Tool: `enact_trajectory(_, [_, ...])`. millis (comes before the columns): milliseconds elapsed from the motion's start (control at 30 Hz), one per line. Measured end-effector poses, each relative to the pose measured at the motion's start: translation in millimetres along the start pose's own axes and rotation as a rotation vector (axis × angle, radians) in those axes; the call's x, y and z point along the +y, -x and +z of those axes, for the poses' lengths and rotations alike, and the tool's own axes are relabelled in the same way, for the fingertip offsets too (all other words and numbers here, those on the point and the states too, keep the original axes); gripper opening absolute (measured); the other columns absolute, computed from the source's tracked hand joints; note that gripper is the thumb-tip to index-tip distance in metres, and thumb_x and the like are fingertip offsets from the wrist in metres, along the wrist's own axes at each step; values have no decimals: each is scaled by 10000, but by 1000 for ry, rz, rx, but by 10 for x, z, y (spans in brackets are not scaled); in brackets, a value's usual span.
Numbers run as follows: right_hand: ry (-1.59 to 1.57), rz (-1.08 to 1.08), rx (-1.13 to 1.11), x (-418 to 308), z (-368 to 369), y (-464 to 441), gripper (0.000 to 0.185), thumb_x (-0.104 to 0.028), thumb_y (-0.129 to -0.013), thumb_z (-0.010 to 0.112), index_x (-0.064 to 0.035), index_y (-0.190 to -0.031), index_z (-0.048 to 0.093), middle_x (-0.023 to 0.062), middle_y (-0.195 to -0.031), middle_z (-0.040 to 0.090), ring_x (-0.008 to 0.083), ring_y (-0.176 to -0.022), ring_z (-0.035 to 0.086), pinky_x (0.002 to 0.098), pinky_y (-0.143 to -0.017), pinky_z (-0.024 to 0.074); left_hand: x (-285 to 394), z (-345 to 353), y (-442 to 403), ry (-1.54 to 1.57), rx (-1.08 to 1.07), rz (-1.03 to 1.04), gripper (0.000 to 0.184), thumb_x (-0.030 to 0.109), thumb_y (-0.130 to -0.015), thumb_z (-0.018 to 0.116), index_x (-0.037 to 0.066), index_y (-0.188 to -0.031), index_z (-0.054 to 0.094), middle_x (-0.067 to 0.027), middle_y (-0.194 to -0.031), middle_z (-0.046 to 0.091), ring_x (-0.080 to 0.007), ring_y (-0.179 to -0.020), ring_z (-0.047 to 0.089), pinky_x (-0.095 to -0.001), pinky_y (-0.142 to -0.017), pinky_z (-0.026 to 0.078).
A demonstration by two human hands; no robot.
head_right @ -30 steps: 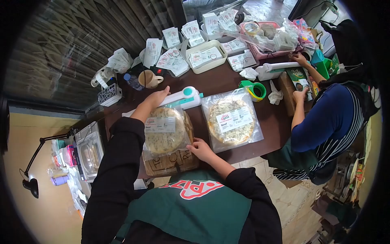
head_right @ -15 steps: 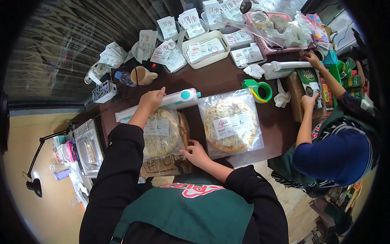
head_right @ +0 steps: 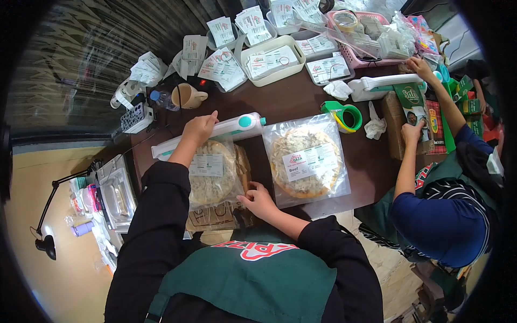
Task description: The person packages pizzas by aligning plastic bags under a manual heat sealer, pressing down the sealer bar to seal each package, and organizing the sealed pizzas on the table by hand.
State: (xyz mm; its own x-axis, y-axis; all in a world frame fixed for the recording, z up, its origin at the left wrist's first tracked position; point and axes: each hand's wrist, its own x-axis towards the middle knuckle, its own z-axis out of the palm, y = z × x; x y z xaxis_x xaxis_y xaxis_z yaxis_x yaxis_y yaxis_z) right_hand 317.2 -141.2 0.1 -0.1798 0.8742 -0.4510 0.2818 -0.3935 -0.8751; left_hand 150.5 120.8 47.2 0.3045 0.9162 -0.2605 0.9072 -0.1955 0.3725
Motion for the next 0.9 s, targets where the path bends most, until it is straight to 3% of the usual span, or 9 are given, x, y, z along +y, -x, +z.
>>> enact_trajectory(500, [65, 5, -14, -54, -17, 2, 431, -401, -842, 699, -5, -687, 634, 305, -1382, 429, 443, -1295, 401, 473, -1046, 358, 5, -29, 23, 5, -11, -2, 624, 564, -971, 313, 92, -900, 714, -174, -915, 690, -388, -898, 635, -469, -792, 495])
enact_trajectory(700, [21, -51, 29, 16, 25, -29, 427, -360, -838, 710, -2, -635, 600, 315, -1173, 584, 438, -1272, 451, 469, -998, 411, -127, -55, 94, 213, 102, 70, 672, 623, -963, 285, 103, -1031, 705, -159, -1007, 687, -365, -978, 629, -438, -830, 486])
enact_trajectory(800, [6, -40, 43, -43, 27, -5, 437, -351, -838, 712, 3, -626, 568, 319, -1103, 609, 443, -1267, 452, 476, -989, 417, -144, -204, 190, 337, 187, 80, 718, 631, -969, 255, 75, -1066, 698, -159, -1074, 680, -354, -1069, 613, -383, -903, 467])
enact_trajectory(900, [-18, -48, 98, -13, 88, 7, 444, -350, -837, 712, -2, -620, 543, 329, -1132, 592, 445, -1270, 450, 483, -984, 417, -279, -335, 327, 487, 304, 177, 679, 579, -998, 236, 78, -1100, 683, -146, -1110, 675, -334, -1141, 583, -394, -987, 408])
